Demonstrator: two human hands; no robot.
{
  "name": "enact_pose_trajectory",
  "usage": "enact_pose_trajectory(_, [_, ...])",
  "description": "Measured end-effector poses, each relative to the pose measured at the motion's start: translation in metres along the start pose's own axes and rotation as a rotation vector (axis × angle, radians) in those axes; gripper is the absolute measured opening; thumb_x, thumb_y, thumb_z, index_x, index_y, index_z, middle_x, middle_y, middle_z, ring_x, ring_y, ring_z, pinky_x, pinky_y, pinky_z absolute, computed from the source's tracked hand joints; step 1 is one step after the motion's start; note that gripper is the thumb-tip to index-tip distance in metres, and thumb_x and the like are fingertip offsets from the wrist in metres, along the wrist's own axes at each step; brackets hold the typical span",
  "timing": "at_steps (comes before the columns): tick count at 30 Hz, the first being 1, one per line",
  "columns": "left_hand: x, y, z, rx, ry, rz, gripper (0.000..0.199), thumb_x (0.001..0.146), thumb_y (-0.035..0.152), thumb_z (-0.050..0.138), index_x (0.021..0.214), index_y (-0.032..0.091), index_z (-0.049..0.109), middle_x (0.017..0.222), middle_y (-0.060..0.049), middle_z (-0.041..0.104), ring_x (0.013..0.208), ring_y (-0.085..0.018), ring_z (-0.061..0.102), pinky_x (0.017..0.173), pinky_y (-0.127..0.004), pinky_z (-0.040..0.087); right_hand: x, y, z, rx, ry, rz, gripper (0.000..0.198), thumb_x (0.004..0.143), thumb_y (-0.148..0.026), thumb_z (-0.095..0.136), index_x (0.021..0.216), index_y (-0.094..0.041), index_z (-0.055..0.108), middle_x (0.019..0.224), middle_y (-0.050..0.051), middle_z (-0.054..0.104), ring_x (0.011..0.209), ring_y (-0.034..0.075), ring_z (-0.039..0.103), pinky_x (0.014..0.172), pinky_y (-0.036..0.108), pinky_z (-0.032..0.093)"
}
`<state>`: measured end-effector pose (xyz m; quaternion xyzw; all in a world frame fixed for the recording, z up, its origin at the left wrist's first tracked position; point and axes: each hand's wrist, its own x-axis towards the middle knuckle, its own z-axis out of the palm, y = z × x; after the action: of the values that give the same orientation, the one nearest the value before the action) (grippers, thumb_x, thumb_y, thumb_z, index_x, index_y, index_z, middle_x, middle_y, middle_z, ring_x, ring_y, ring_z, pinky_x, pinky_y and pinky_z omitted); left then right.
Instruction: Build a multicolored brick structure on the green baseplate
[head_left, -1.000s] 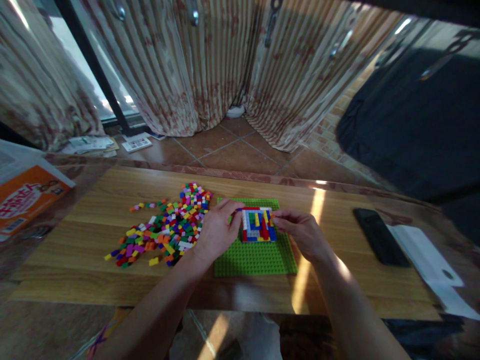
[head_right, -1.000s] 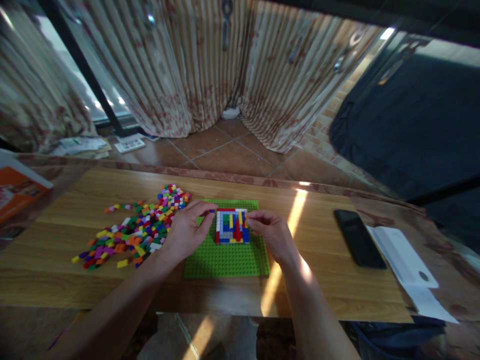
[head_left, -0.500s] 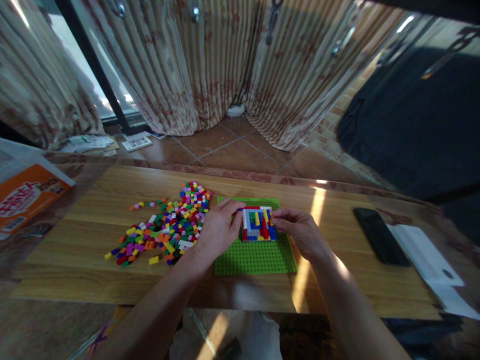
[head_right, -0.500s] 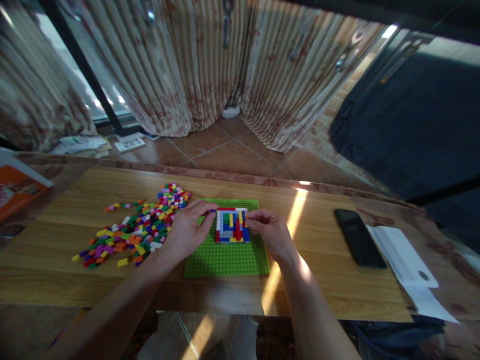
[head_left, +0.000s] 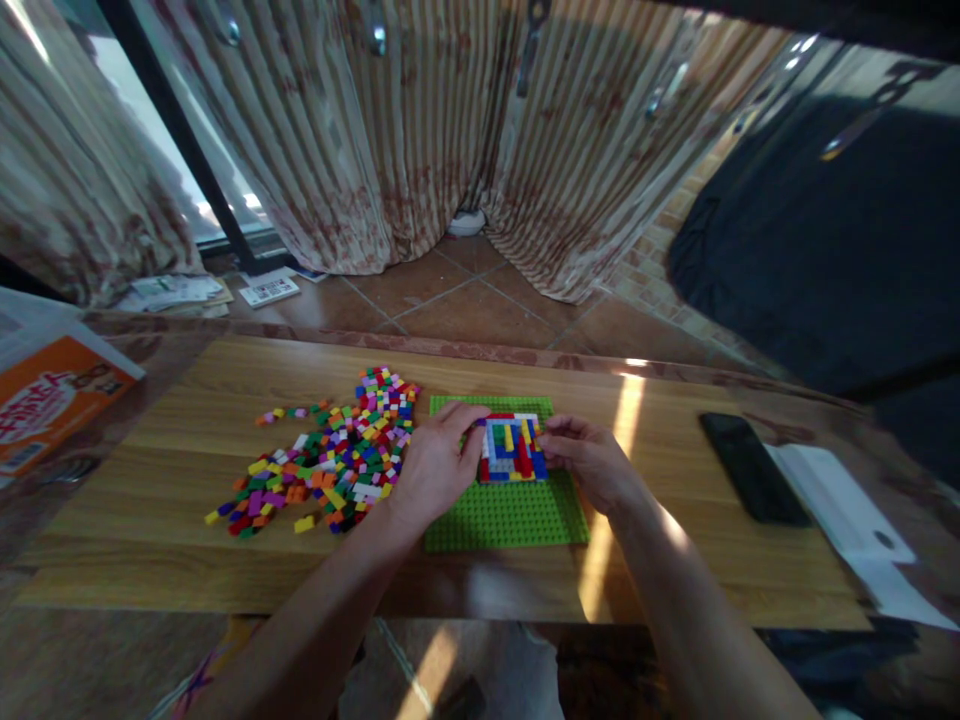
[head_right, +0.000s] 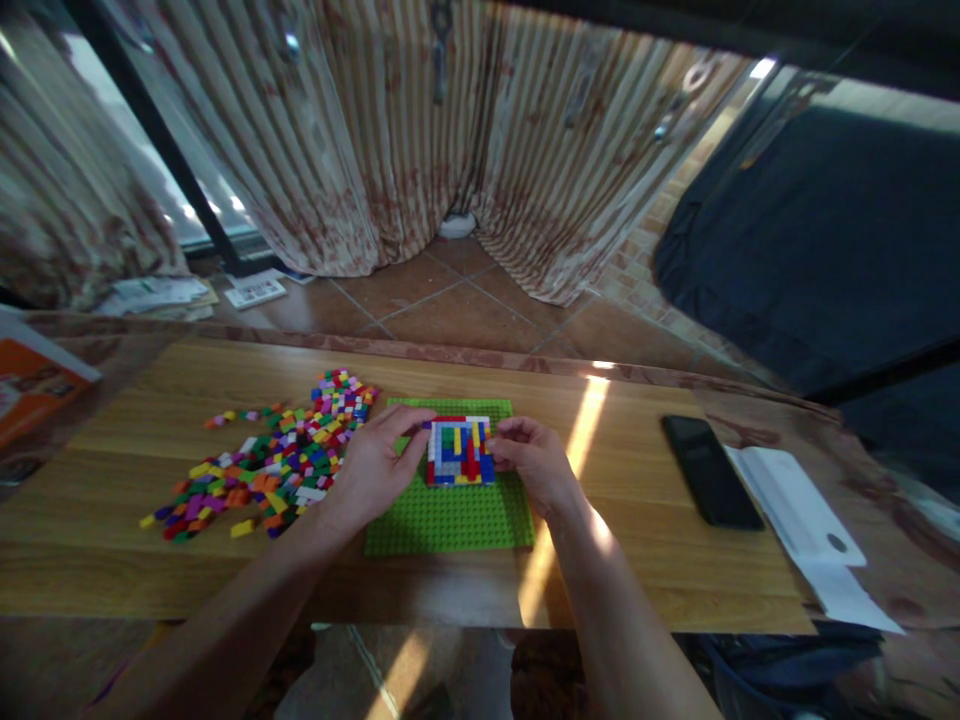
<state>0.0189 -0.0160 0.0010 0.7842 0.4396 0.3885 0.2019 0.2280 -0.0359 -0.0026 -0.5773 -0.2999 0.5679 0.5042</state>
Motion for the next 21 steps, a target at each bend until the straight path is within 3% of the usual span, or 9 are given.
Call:
enact_pose_trajectory(6, [-0.001,0.001,0.001,-0.002,0.012,-0.002,0.022,0.092,0.018,0.051,0.109,0.018,0.065,0.105,-0.006,0.072,0.098,-0.017,0.067,0.089,-0.032,0.054,-0.002,-0.001,0.001,-0.085,0.007,-0.07,0.031,0.051,-0.026,0.083,0.072,-0.02,0.06,0.06,-0.005,0.063,0.051,0.01,0.057,0.049,0.024,0.046])
enact_pose_trajectory(13, [-0.001,0.001,-0.001,-0.007,0.016,0.012,0.022,0.092,0.018,0.051,0.11,0.018,0.064,0.108,-0.005,0.073,0.1,-0.017,0.068,0.091,-0.031,0.055,-0.016,-0.005,0.019,-0.331,0.084,-0.582,0.007,0.077,-0.027,0.07,0.08,-0.022,0.067,0.074,-0.001,0.066,0.067,0.012,0.06,0.063,0.027,0.051])
enact_pose_trajectory(17, [-0.001,0.004,-0.002,-0.038,-0.015,0.012,0.023,0.092,0.019,0.051,0.112,0.019,0.063,0.109,-0.005,0.073,0.1,-0.017,0.069,0.091,-0.032,0.055,-0.025,-0.003,0.035,-0.624,-0.041,-0.764,0.019,0.087,-0.023,0.06,0.102,-0.026,0.07,0.094,0.003,0.07,0.084,0.016,0.064,0.075,0.031,0.054])
enact_pose_trajectory(21, [-0.001,0.007,-0.003,-0.087,-0.063,-0.002,0.026,0.092,0.021,0.052,0.117,0.019,0.061,0.113,-0.006,0.072,0.103,-0.018,0.068,0.093,-0.033,0.055,-0.028,-0.003,0.041,-0.757,-0.099,-0.87,0.025,0.092,-0.02,0.054,0.112,-0.027,0.068,0.103,0.005,0.068,0.095,0.017,0.065,0.082,0.033,0.054])
